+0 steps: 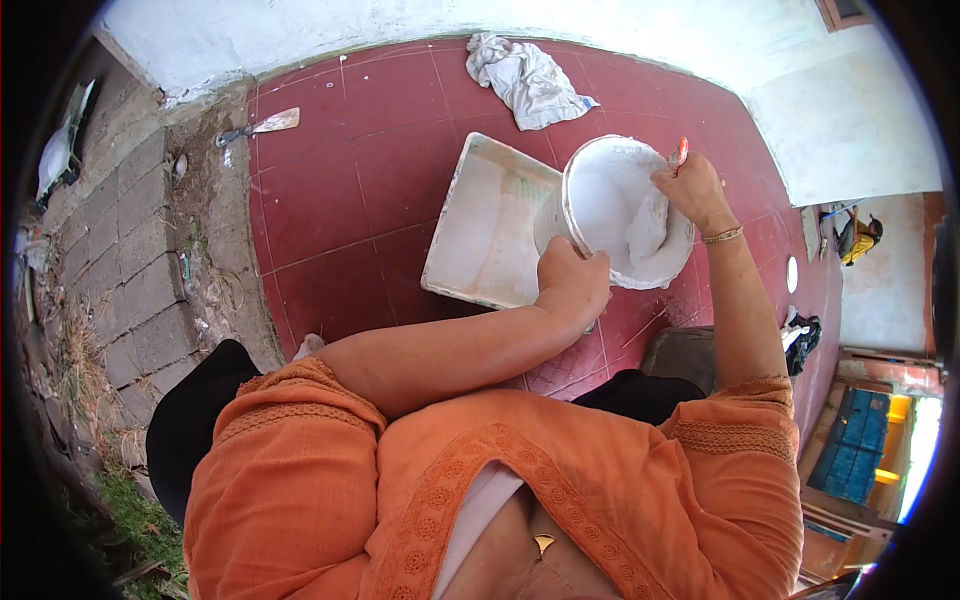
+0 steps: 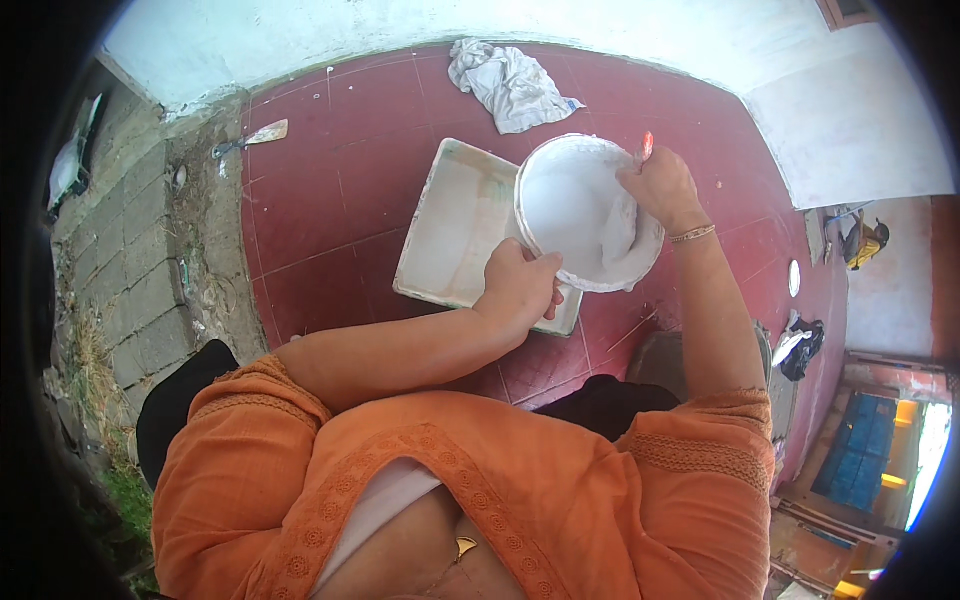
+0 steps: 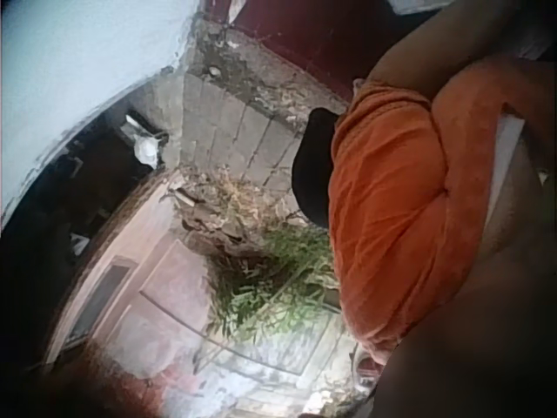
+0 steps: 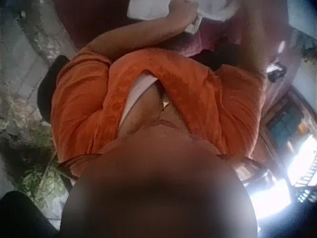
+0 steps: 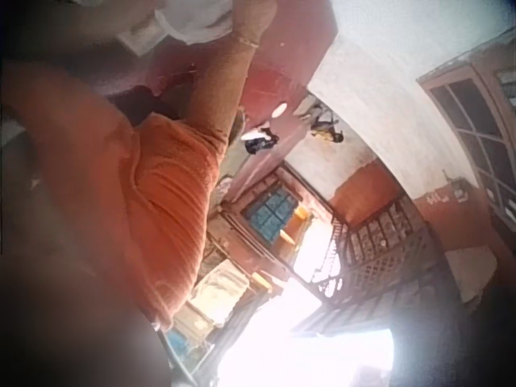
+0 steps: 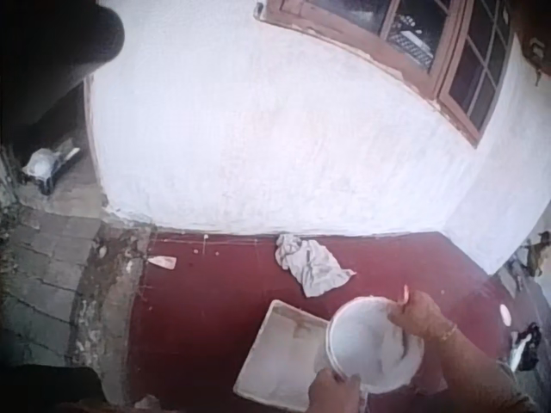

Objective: The person mixes white paint in a bucket with a brush and then pours it into a paint tray.

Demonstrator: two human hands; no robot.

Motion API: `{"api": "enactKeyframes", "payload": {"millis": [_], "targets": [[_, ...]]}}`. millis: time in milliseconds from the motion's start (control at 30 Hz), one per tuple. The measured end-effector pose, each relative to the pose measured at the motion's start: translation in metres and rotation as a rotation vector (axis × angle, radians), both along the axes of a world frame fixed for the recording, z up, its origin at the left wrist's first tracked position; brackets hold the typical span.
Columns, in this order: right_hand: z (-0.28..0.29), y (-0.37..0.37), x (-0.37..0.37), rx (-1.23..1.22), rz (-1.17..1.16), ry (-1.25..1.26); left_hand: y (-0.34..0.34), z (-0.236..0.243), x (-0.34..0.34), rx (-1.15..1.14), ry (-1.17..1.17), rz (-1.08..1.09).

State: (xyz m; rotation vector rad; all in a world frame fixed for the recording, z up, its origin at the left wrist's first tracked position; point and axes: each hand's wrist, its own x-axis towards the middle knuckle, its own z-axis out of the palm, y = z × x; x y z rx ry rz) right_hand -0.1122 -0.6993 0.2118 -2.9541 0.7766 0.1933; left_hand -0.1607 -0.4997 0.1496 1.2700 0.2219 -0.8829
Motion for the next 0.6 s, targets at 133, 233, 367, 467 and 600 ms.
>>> {"api": "enactKeyframes", "payload": {"millis": [133,233,367,467,600], "targets": [[-0.001,-0.01,-0.01,0.023,-0.009,-0.076,-0.009,-0.013,-0.008,-0.056,-0.065,-0.004],[-0.007,-0.022,-0.016,0.073,-0.022,-0.083,-0.015,-0.02,-0.011,-0.026,-0.224,-0.021],[-0.01,-0.034,-0.035,0.138,-0.073,-0.107,-0.007,0.012,-0.016,-0.093,-0.16,-0.124],[-0.012,-0.046,-0.053,0.154,-0.119,-0.145,-0.009,0.018,-0.015,-0.082,-0.219,-0.208],[-0.009,-0.066,-0.077,0.178,-0.223,-0.201,-0.026,0.021,-0.013,-0.115,-0.295,-0.275]]}}
